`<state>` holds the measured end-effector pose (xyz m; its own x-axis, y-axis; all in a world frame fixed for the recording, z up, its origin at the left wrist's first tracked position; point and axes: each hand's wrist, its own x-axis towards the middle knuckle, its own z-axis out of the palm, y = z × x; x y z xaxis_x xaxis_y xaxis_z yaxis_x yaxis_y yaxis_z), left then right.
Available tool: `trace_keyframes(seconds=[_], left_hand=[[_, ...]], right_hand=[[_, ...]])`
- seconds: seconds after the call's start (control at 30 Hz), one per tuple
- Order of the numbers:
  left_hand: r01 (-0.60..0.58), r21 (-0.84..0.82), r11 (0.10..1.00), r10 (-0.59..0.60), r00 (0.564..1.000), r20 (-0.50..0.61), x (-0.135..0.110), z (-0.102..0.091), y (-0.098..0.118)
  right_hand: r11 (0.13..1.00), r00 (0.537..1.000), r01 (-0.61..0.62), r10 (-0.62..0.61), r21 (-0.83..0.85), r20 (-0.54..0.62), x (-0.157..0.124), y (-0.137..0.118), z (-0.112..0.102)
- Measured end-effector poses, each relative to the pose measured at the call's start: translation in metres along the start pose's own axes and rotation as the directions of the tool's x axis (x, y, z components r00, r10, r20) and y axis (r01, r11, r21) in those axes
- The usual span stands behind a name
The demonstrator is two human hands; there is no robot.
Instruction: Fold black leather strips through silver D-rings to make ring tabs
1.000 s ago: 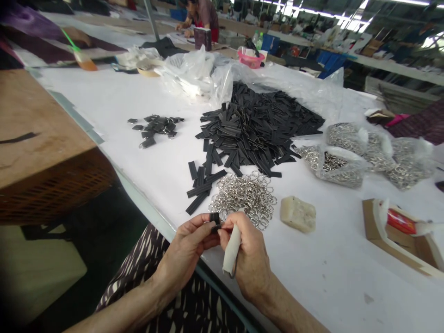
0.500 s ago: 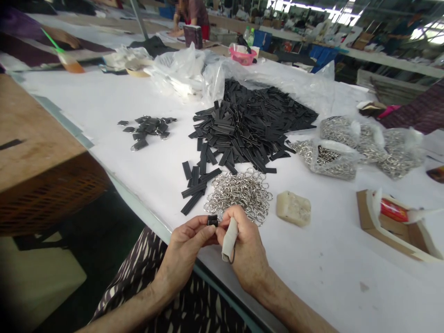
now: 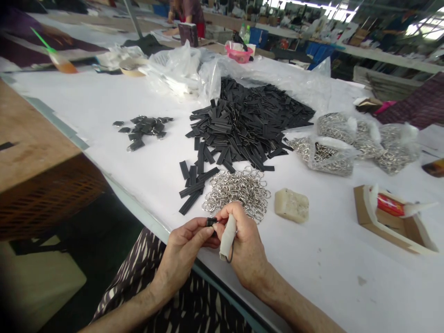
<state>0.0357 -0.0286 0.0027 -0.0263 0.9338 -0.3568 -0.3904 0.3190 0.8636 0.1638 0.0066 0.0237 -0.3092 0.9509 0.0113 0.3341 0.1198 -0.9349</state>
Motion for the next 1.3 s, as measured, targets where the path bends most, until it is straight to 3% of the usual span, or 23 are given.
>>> trace_keyframes(seconds=[0.1,0.2,0.3,0.37,0.43,0.5,0.63,0.77,0.9,1.3], left_hand=[[-0.021,0.066,0.998,0.019,1.0,0.02,0.0,0.0,-0.001],[-0.06,0.254,0.965,0.051,0.998,0.04,0.001,-0.001,0.003],[-0.178,0.487,0.855,0.189,0.982,0.027,0.003,-0.004,0.009],[-0.254,0.551,0.795,0.28,0.959,0.037,0.004,-0.006,0.013],[-0.267,0.524,0.809,0.275,0.959,0.064,0.004,-0.006,0.015],[-0.215,0.445,0.869,0.193,0.977,0.095,0.005,-0.006,0.016],[-0.023,0.305,0.952,-0.004,0.996,0.089,0.004,-0.003,0.017],[0.151,0.179,0.972,-0.171,0.98,0.103,0.005,0.0,0.02],[0.162,0.058,0.985,-0.169,0.974,0.149,0.007,0.001,0.021],[0.197,0.017,0.98,-0.198,0.975,0.1,0.011,-0.005,0.011]], right_hand=[[1.0,1.0,-0.014,0.014,0.002,0.002,-0.001,0.0,0.001],[1.0,1.0,-0.012,0.012,-0.003,-0.001,0.0,0.0,-0.001],[1.0,1.0,0.006,-0.006,-0.008,-0.012,0.001,-0.003,-0.005],[1.0,1.0,0.006,-0.006,-0.006,-0.014,0.003,-0.005,-0.007],[1.0,1.0,-0.008,0.008,-0.005,-0.013,0.004,-0.006,-0.007],[1.0,1.0,-0.022,0.022,-0.007,-0.01,0.005,-0.008,-0.007],[0.999,0.999,-0.039,0.039,0.003,-0.006,0.005,-0.01,-0.007],[0.999,0.999,-0.034,0.034,0.013,-0.006,0.006,-0.01,-0.007],[0.999,0.999,-0.044,0.044,0.014,-0.003,0.006,-0.009,-0.007],[0.987,0.991,-0.127,0.122,0.094,0.053,0.008,-0.009,-0.006]])
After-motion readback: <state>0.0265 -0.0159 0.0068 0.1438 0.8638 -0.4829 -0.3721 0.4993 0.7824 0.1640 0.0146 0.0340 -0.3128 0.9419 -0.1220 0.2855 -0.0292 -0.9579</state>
